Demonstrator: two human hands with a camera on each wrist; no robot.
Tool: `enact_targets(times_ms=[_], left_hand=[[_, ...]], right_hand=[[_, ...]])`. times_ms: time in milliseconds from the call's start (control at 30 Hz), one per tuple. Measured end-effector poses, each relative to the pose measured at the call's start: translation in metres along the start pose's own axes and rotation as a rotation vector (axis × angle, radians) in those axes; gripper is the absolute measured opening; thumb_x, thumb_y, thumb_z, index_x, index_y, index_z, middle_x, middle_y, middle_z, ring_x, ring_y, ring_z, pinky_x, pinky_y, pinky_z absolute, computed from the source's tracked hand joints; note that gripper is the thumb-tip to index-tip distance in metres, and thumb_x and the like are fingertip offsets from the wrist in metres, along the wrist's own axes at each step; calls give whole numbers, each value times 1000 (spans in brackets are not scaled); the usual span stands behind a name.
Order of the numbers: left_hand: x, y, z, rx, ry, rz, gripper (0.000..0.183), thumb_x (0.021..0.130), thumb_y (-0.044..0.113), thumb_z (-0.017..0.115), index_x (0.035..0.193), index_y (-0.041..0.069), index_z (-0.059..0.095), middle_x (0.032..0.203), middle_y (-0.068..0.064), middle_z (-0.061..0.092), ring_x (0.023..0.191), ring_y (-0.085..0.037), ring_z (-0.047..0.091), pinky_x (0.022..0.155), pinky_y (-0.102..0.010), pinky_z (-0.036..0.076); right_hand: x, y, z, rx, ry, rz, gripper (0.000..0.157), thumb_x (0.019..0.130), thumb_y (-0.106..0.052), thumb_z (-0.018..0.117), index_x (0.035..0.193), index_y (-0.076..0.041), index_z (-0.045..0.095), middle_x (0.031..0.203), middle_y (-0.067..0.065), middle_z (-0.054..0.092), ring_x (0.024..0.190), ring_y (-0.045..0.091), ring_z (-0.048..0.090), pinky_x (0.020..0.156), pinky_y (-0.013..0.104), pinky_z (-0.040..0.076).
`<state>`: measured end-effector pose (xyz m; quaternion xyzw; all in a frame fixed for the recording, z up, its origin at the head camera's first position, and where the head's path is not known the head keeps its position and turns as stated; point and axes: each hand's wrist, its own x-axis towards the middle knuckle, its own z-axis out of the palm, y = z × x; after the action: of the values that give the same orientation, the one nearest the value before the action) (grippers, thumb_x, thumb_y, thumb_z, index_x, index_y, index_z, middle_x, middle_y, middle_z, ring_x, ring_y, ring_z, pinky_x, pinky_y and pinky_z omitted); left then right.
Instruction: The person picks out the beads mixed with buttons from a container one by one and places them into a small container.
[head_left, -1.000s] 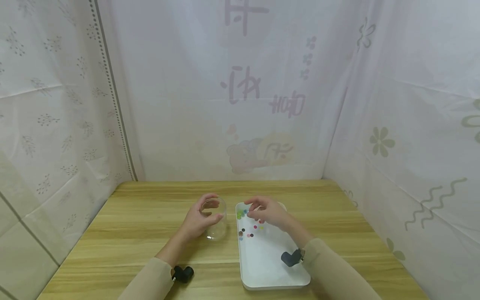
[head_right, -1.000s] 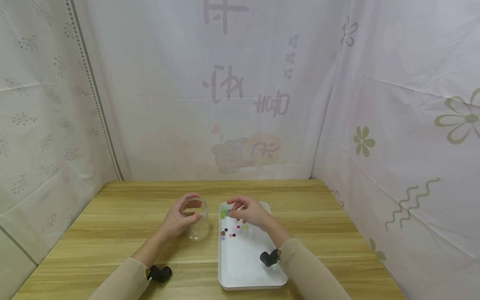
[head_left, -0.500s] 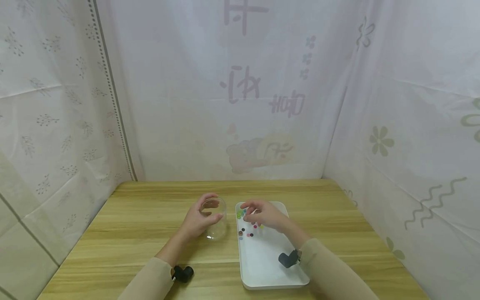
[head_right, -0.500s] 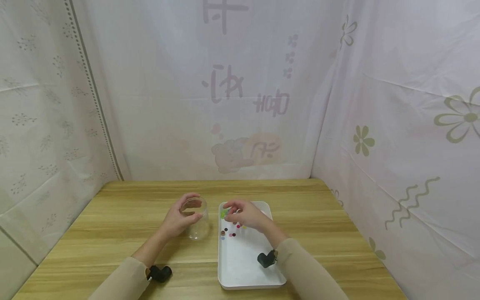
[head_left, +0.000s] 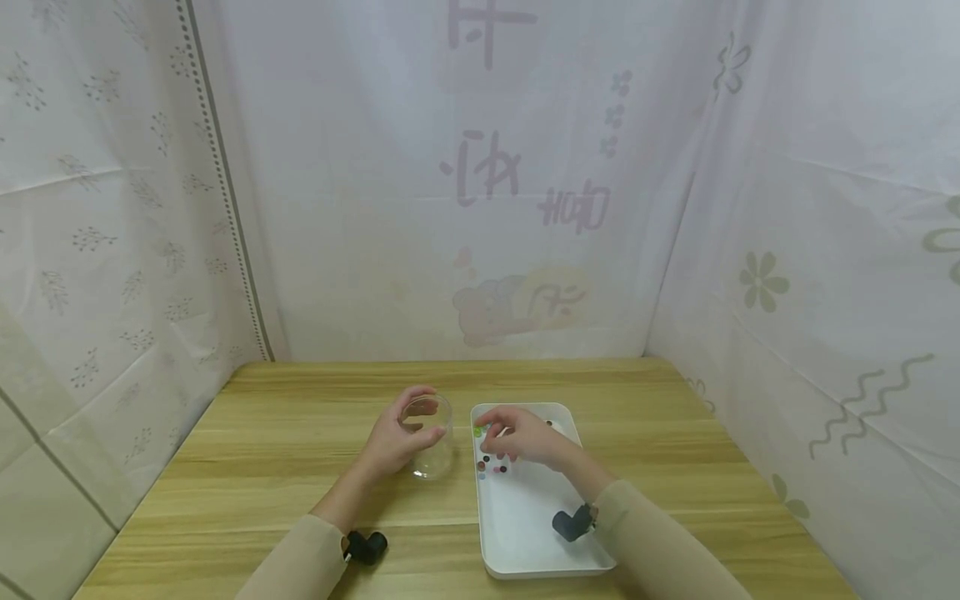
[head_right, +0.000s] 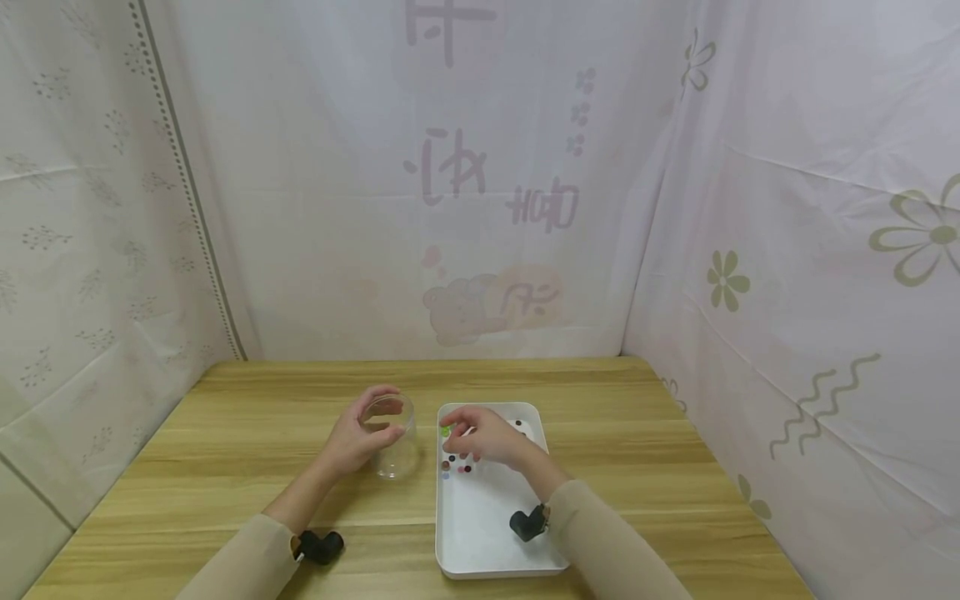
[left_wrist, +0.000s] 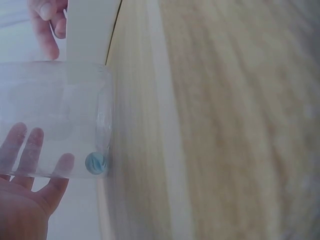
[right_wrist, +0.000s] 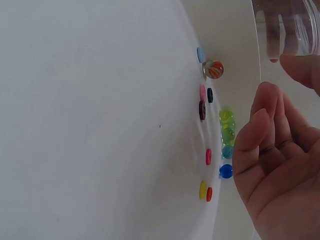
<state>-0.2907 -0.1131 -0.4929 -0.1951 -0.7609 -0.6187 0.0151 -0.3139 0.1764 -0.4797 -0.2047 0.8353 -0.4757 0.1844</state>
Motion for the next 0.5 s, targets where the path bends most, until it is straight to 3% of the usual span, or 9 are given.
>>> enact_targets(times_ms=[500], left_hand=[[-2,3,-1,-4,-1,0,61,95,22,82,150,22,56,147,-16,67,141,-37,60,116,-63,52]], right_hand=[[-3,-2,12,4,31,44,40,96,-17,79,133,-6,71,100,5,70,78,17,70,65,29,55]])
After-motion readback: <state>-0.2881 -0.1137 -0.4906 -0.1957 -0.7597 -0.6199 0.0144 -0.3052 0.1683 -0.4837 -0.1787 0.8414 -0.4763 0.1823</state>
